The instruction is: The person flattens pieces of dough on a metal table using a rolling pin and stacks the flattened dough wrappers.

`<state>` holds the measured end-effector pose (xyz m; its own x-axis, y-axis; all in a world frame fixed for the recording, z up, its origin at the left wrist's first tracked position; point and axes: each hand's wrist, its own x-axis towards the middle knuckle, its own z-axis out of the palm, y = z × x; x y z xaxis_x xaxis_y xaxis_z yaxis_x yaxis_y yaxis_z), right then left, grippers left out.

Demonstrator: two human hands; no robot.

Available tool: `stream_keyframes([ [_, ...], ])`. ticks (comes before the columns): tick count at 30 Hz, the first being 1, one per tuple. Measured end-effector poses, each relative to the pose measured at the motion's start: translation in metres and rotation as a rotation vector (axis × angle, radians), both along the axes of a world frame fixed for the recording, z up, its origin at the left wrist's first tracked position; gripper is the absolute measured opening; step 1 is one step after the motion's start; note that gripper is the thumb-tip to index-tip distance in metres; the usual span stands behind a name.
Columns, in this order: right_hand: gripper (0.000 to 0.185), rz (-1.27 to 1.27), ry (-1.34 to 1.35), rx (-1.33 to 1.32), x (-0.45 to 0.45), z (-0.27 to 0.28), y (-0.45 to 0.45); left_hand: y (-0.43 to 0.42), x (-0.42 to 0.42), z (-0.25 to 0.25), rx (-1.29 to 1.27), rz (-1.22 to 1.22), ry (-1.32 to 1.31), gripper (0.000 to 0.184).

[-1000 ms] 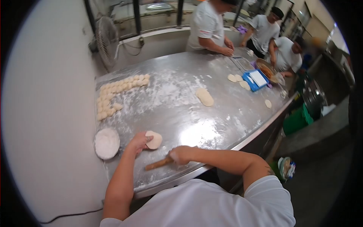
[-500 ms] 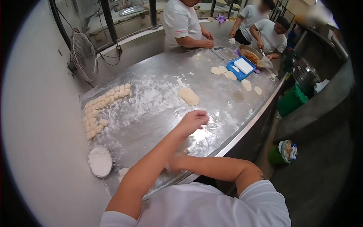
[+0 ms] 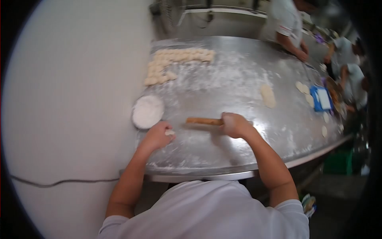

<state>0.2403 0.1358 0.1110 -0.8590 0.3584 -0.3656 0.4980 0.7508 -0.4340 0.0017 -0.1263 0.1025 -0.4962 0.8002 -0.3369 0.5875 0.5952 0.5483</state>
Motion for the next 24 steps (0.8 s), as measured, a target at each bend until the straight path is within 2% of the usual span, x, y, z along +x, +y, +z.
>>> stream_keyframes([
  [3,0.027,-0.078,-0.032,-0.044,0.003,0.008,-0.001,-0.031,0.0,-0.035,-0.208,-0.134,0.278,0.059],
  [6,0.026,-0.086,-0.016,-0.087,0.009,-0.002,0.001,-0.027,0.0,-0.042,-0.277,-0.054,0.228,0.068],
  [9,0.026,-0.066,0.003,-0.092,0.009,-0.004,0.005,-0.011,-0.004,-0.062,-0.148,-0.045,0.219,0.066],
  [15,0.027,-0.008,-0.033,-0.062,0.007,-0.008,0.006,0.036,0.033,-0.081,0.204,0.032,-0.239,0.064],
  [18,0.029,0.037,-0.112,-0.026,0.006,-0.009,0.006,0.045,0.042,-0.091,0.231,0.022,-0.291,0.067],
  [21,0.032,0.076,-0.176,-0.003,0.007,-0.014,0.006,0.04,0.035,-0.094,0.101,0.086,-0.277,0.067],
  [24,0.034,0.088,-0.204,0.006,0.009,-0.013,0.007,0.029,0.012,-0.097,-0.127,-0.009,-0.139,0.066],
])
